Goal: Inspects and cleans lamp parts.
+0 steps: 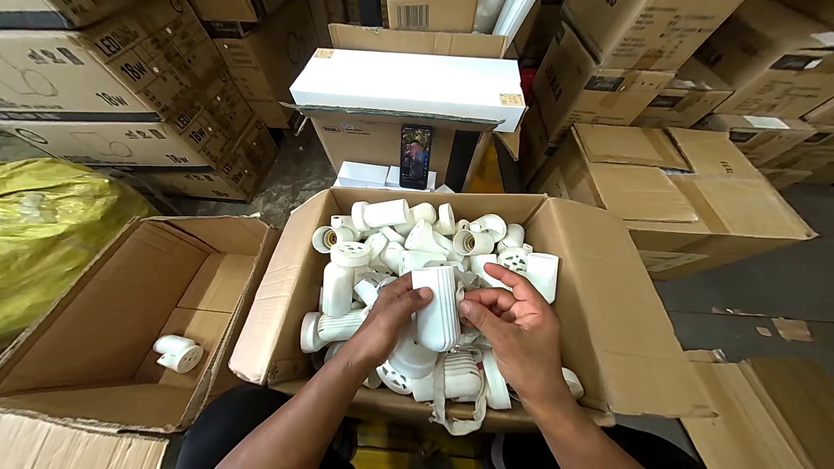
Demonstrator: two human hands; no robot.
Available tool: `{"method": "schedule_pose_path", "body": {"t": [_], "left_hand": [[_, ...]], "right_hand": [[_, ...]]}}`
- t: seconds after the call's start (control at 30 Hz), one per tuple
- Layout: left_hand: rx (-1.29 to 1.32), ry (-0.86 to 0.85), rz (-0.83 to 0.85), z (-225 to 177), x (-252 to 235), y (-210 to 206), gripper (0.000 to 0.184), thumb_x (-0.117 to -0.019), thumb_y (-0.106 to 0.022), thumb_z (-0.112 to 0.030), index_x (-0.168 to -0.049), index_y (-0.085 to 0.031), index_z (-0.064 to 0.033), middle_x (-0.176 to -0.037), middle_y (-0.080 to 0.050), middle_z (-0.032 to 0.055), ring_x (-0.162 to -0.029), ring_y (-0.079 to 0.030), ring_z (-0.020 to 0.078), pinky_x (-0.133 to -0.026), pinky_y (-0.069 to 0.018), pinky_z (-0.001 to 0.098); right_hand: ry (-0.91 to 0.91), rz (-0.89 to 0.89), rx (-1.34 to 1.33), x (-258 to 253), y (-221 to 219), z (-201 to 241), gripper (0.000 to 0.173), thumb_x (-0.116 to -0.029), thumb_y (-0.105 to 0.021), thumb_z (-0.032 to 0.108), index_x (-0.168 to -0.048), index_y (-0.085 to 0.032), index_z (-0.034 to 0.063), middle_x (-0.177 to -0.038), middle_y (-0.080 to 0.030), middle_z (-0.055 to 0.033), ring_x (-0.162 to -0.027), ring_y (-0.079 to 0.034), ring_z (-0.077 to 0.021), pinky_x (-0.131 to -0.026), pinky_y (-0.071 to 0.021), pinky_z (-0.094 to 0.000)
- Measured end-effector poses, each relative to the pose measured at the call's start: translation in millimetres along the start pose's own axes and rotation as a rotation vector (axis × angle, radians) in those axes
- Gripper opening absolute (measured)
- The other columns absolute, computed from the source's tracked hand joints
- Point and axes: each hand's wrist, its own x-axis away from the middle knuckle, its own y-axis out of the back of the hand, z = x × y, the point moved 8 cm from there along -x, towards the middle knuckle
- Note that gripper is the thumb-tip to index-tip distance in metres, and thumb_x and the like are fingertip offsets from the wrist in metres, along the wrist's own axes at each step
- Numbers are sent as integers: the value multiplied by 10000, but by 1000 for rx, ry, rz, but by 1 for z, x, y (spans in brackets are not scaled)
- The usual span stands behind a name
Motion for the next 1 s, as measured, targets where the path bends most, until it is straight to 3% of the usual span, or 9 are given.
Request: {"method": "schedule_pose_path", "body": {"t": [0.67,1.0], "left_hand": [[-303,-148,-83,-8,3,2,472,-978,-607,-399,-1223,-595,5,-1087,-701,50,-987,-693,119,-855,-596,305],[-447,-115,-149,-3,4,7,520,-949,-605,-487,-1209,-620,-37,-1078,-704,20,-1000,-682,88,-873,-582,299]], "right_hand": [[-1,-21,85,2,0,-1,603,-805,-780,-52,-1346,-515,-94,-848,-755,-99,-708,-737,-186,-647,-645,-304],[107,25,212,5,-6,0,607,-833,-768,-30,-1375,-505,-97,-879,-766,-68,-739,-744,-152,-671,-645,-274]]}}
